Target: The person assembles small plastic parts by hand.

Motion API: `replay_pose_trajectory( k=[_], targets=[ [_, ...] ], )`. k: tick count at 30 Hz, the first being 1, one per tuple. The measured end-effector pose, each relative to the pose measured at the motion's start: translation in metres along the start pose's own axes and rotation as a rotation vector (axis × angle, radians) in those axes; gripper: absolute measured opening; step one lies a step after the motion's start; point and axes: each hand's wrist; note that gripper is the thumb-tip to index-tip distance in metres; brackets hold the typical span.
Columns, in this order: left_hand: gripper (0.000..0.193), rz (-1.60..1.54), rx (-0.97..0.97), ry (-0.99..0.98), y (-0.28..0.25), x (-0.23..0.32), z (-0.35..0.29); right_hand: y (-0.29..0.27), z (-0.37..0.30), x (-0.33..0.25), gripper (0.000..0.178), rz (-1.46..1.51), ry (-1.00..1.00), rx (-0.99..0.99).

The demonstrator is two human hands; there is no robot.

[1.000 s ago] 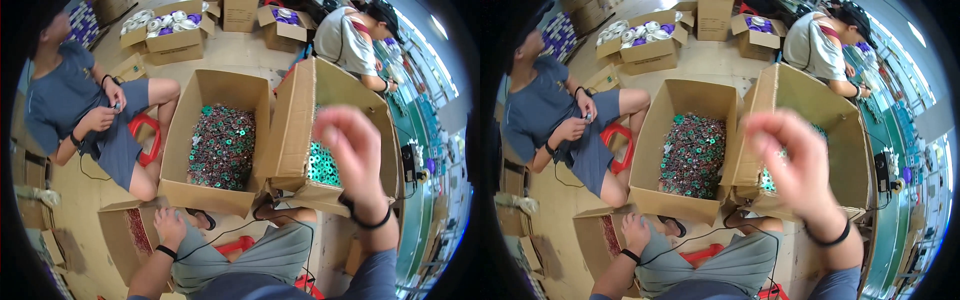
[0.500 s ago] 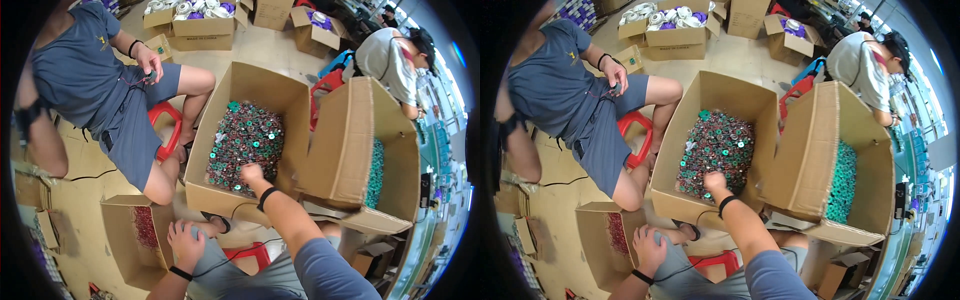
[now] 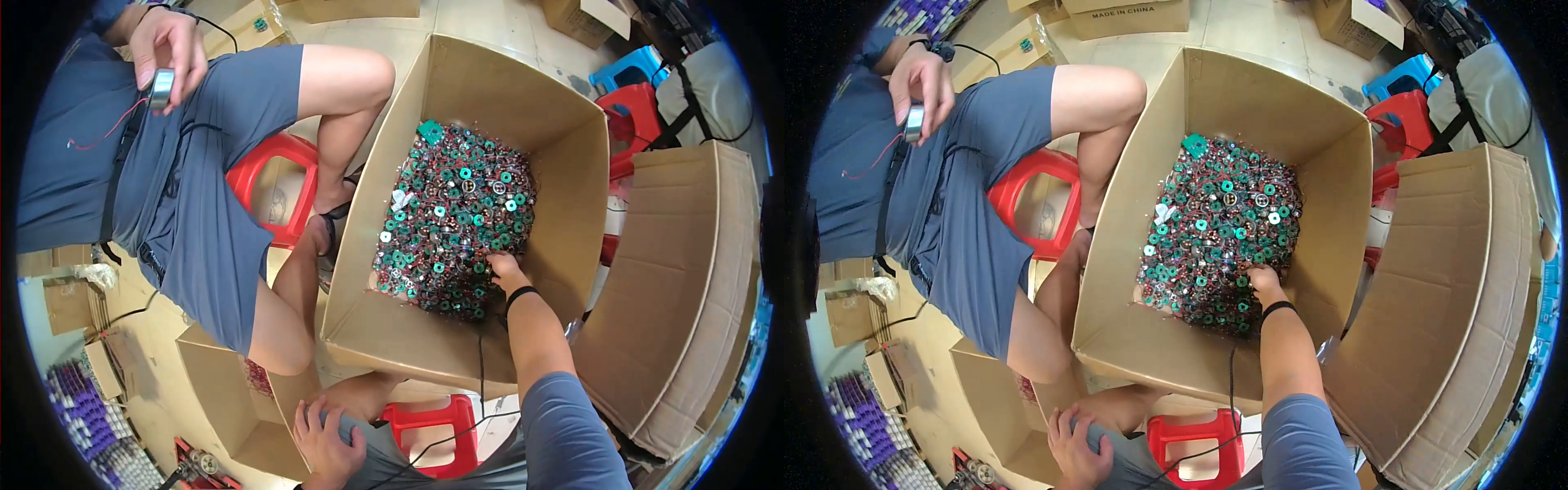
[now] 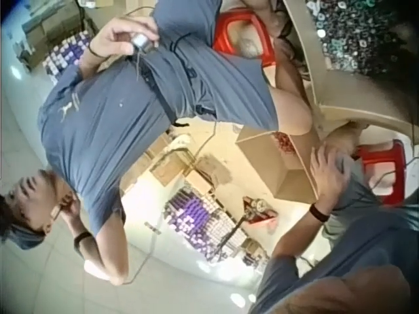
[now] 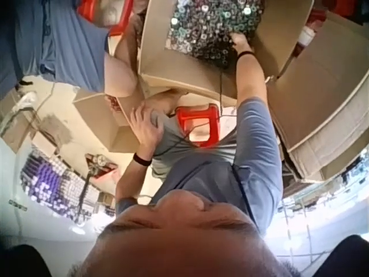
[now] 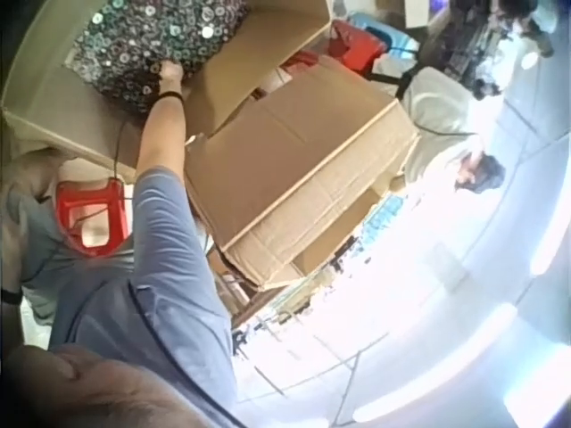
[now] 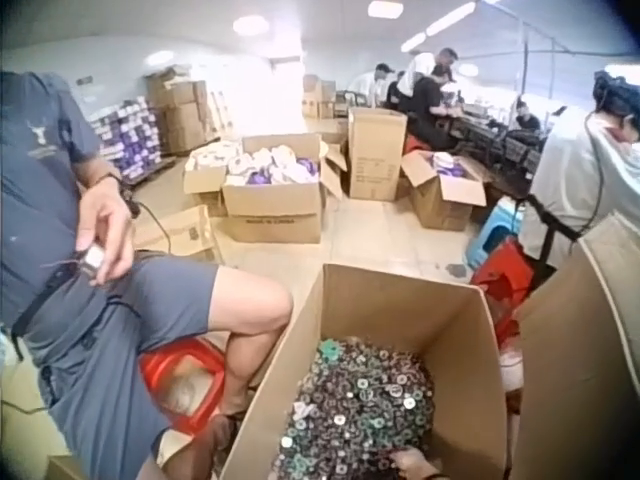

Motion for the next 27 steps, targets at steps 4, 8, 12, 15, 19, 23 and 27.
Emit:
replay_pose_trajectory(
  k=[4, 8, 12, 15, 19, 23, 27],
  targets=[
    [0.044, -0.025, 0.01, 0.022, 0.0, 0.008, 0.003, -0.014, 0.016, 0.011, 0.032, 0.161, -0.109, 0.086],
    [0.042, 0.003, 0.022, 0.029, 0.001, 0.005, -0.008, -0.015, -0.004, 0.022, 0.025, -1.158, -0.56, 0.389],
    [0.04, -0.037, 0.053, 0.066, 0.009, 0.013, -0.021, -0.048, -0.029, 0.053, 0.013, 0.294, -0.171, 0.068],
    [0.04, -0.076, 0.091, 0.101, 0.008, 0.021, -0.035, -0.078, -0.069, 0.061, 0.03, 0.292, -0.274, 0.0],
    [0.045, -0.07, 0.129, 0.082, 0.012, -0.001, -0.064, -0.062, -0.185, 0.034, 0.024, 0.53, -0.17, -0.229],
    [0.047, -0.08, 0.211, 0.075, 0.022, -0.011, -0.081, -0.076, -0.29, 0.025, 0.031, 0.598, -0.337, -0.423],
    [0.051, -0.102, 0.296, 0.118, 0.029, -0.023, -0.099, -0.1, -0.384, 0.04, 0.036, 0.543, -0.547, -0.589]
  ],
)
Point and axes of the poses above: each hand's wrist, its own z-axis towards the middle knuckle, its own y-axis out of the palm, x = y × z, and after that the axes turned 4 degrees about -z, right-handed
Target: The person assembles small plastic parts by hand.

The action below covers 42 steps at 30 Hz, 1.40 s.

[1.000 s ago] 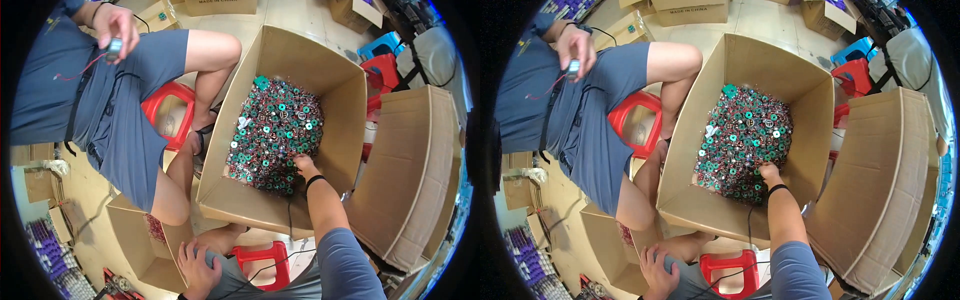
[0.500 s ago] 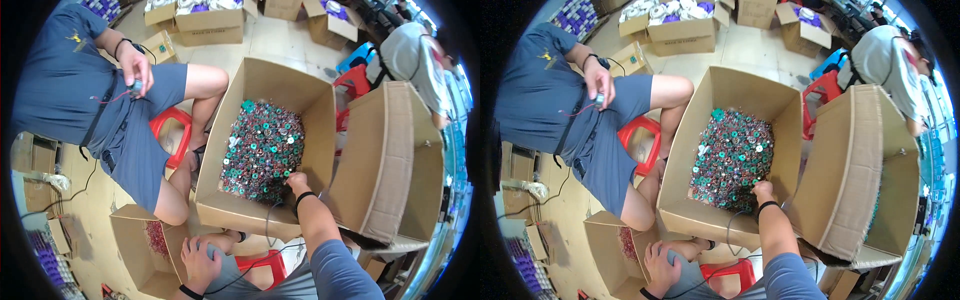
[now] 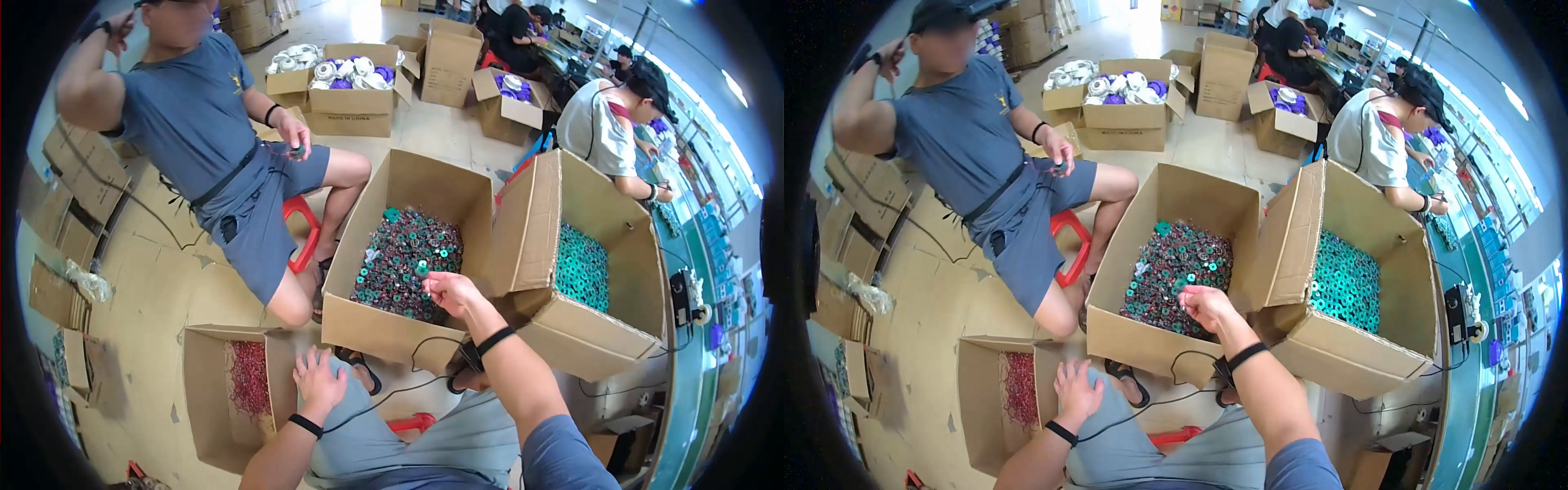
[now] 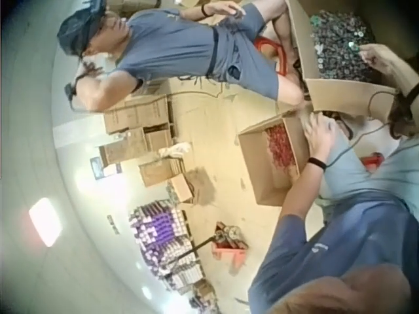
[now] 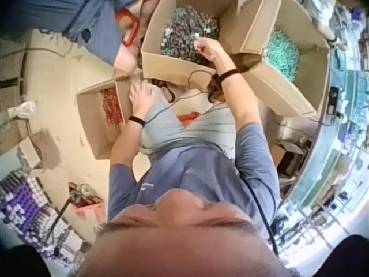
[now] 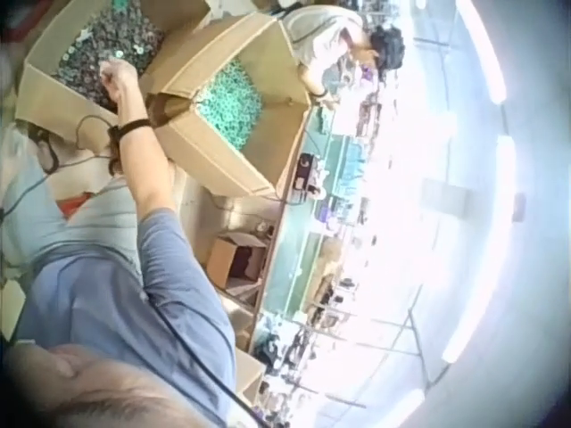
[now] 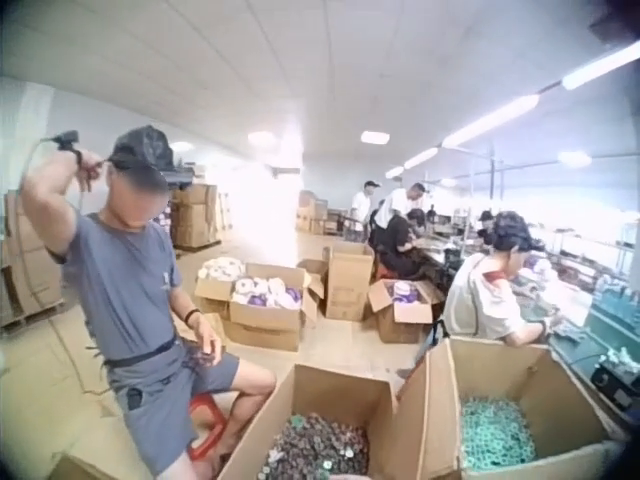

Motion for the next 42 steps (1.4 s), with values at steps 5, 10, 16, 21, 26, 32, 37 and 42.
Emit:
replay_pose_trajectory(
  k=[5, 10, 16, 21, 26, 32, 37, 42],
  targets=[
    [0.054, -0.603, -0.009, 0.302, -0.013, 0.003, -0.026, 0.044, -0.12, 0.027, 0.036, -0.15, -0.037, -0.446],
    [0.04, -2.047, -1.038, -0.642, -0.045, 0.044, -0.055, 0.054, -0.176, 0.118, 0.039, -0.213, 0.09, -0.815],
    [0.027, -1.659, -1.003, -0.494, -0.011, -0.021, -0.07, 0.024, -0.174, 0.164, 0.03, -0.367, 0.161, -0.577],
    [0.021, -1.782, -0.965, -0.728, -0.004, -0.042, -0.041, -0.054, -0.114, 0.257, 0.026, -0.957, 0.319, -0.408],
    [0.021, -1.599, -0.927, -0.691, -0.001, -0.047, -0.032, -0.036, -0.101, 0.316, 0.032, -1.712, 0.243, -0.615],
    [0.024, -1.952, -1.287, -0.82, 0.014, -0.03, 0.004, -0.042, -0.107, 0.382, 0.048, -1.573, 0.427, -0.823],
    [0.029, -2.069, -1.347, -0.876, 0.003, -0.018, 0.031, -0.032, -0.093, 0.358, 0.054, -0.837, 1.156, -1.089],
    [0.032, -2.005, -1.365, -0.96, 0.006, -0.001, 0.053, -0.053, -0.093, 0.395, 0.052, -0.975, 0.822, -1.021]
  ],
)
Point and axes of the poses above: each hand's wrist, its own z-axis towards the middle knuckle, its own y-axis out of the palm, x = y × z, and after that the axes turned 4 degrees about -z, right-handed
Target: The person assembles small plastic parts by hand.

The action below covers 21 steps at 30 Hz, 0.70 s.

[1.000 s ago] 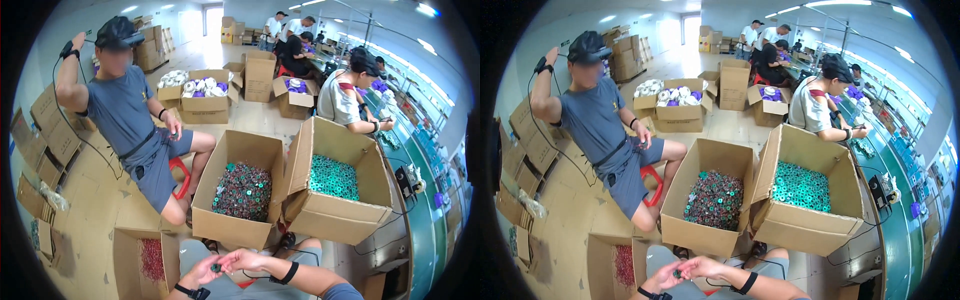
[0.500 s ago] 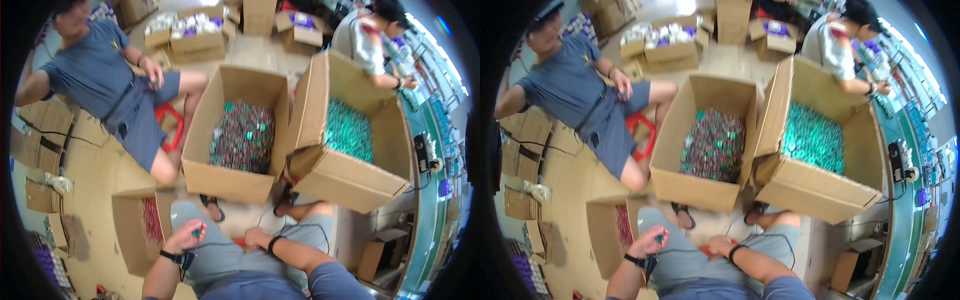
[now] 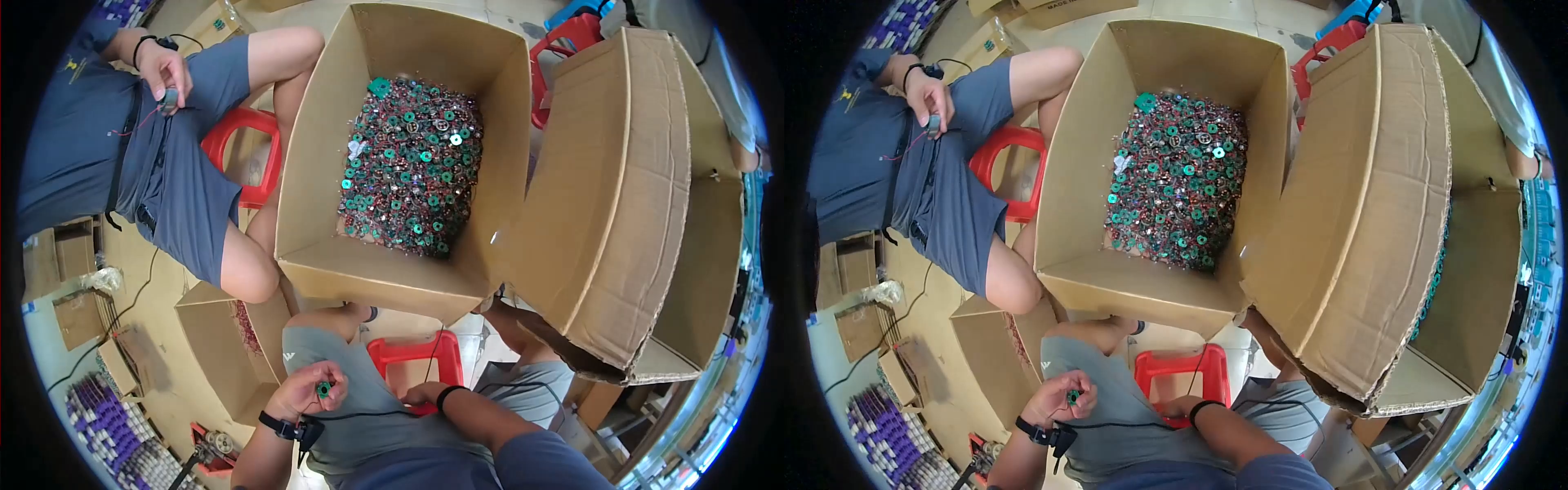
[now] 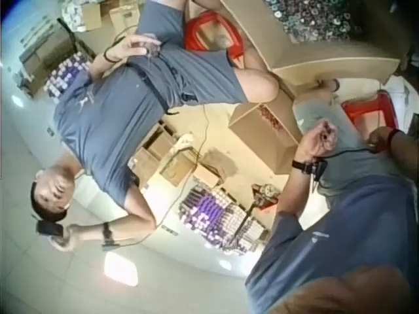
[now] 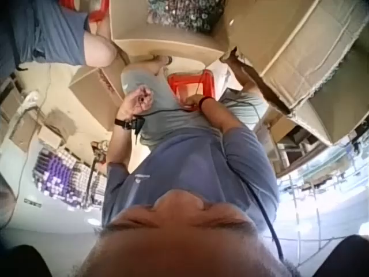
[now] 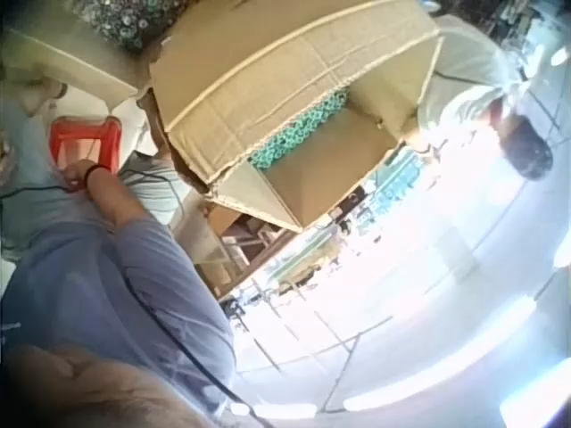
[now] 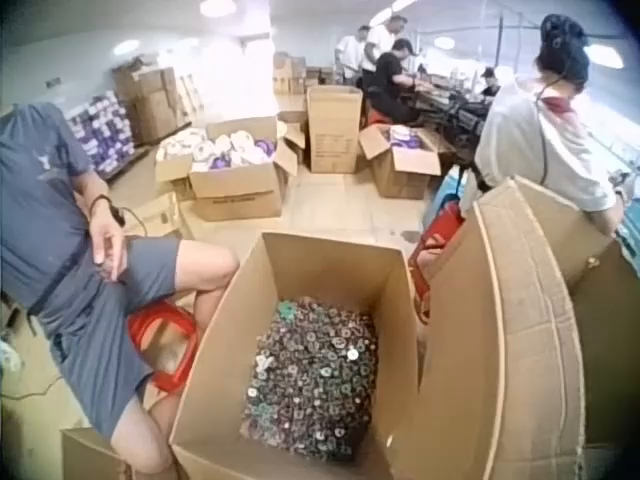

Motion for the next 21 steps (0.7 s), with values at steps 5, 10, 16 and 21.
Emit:
replay_pose_trajectory(
  k=[5, 10, 16, 21],
  targets=[
    [0.037, 0.094, 0.03, -0.001, 0.003, 0.005, 0.003, -0.055, -0.05, -0.022, 0.065, 0.012, 0.266, -0.086],
    [0.037, 0.271, 0.07, 0.1, 0.011, -0.012, 0.017, -0.091, -0.112, -0.027, 0.048, -0.409, 0.098, 0.52],
    [0.042, 0.954, 0.19, 0.097, 0.048, -0.081, -0.011, 0.009, -0.257, -0.1, 0.044, -0.161, -0.496, 1.435],
    [0.038, 1.147, 0.05, 0.357, 0.082, -0.162, -0.041, 0.124, -0.295, -0.148, 0.066, -0.111, -0.843, 1.105]
  ],
)
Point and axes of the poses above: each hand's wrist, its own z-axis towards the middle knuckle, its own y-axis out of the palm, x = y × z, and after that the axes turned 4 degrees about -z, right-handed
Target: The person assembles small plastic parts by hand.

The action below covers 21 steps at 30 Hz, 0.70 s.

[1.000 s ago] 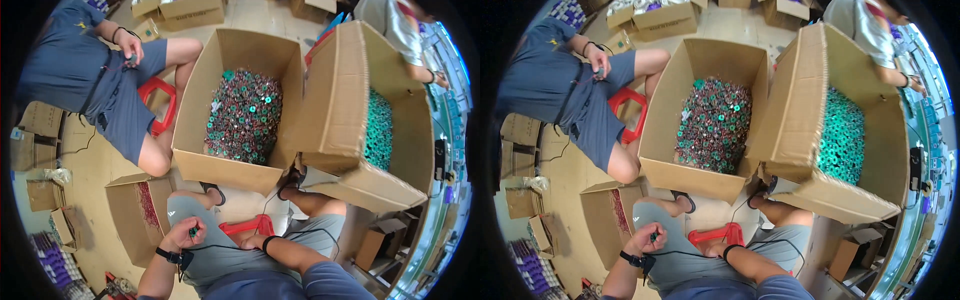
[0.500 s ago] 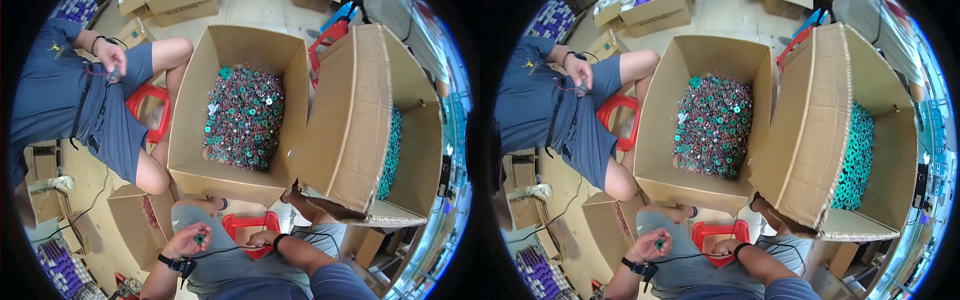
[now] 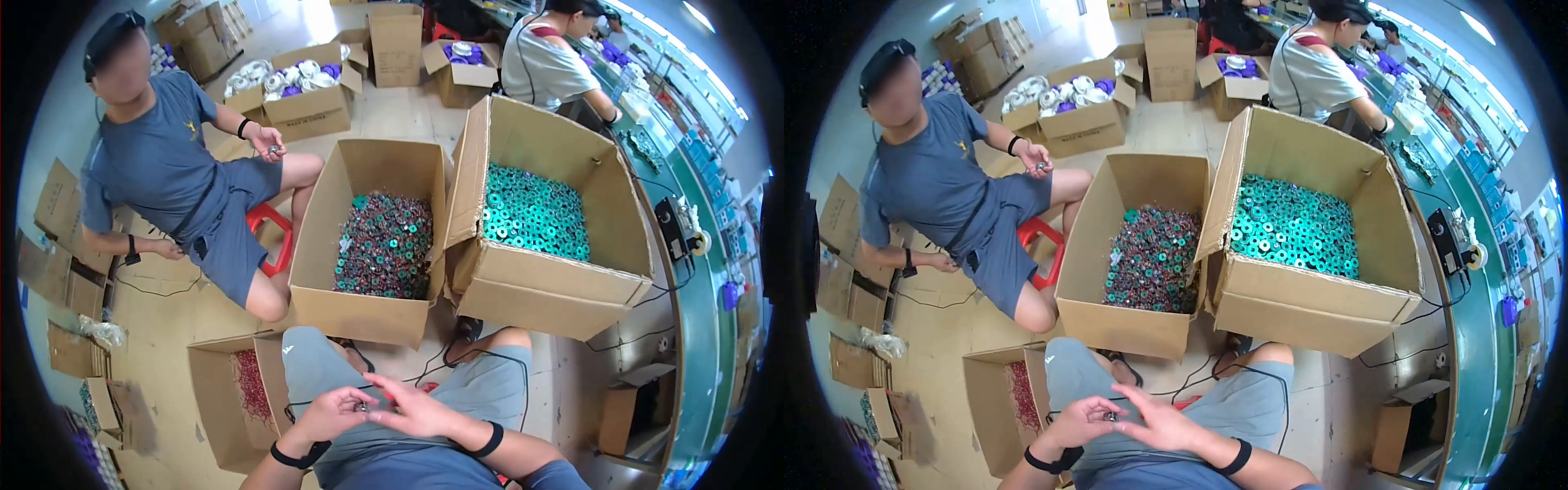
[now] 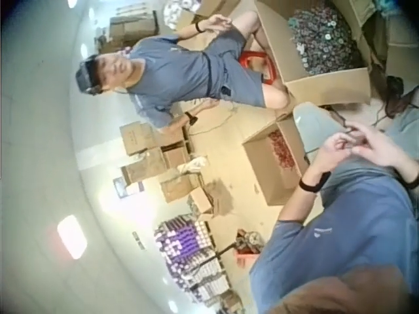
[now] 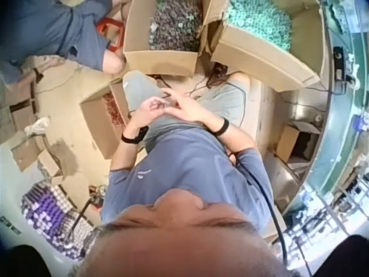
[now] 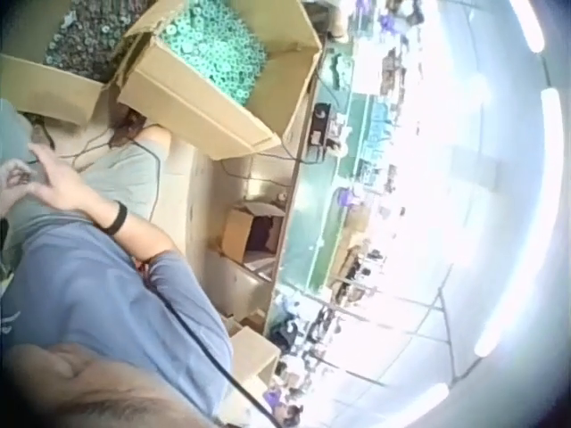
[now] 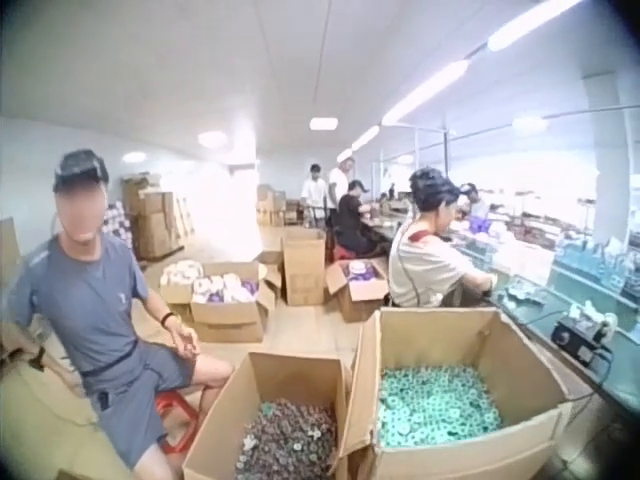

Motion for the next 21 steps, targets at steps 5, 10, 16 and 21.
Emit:
replay_pose_trajectory(
  k=[5, 10, 16, 21],
  targets=[
    [0.029, 0.507, 0.169, 0.275, 0.049, 0.034, -0.016, 0.008, -0.038, -0.024, 0.062, -0.01, 0.124, 0.05],
    [0.034, 0.042, 0.179, 0.122, 0.066, 0.022, -0.01, 0.004, -0.054, -0.01, 0.027, -0.29, -0.044, 0.291],
    [0.032, 0.038, 0.162, 0.12, 0.053, 0.004, 0.014, -0.016, -0.062, -0.015, 0.016, -0.485, -0.094, 0.343],
    [0.039, -0.229, -0.024, 0.104, 0.032, 0.002, 0.033, -0.027, -0.052, -0.02, 0.015, -0.507, -0.092, 0.415]
  ],
)
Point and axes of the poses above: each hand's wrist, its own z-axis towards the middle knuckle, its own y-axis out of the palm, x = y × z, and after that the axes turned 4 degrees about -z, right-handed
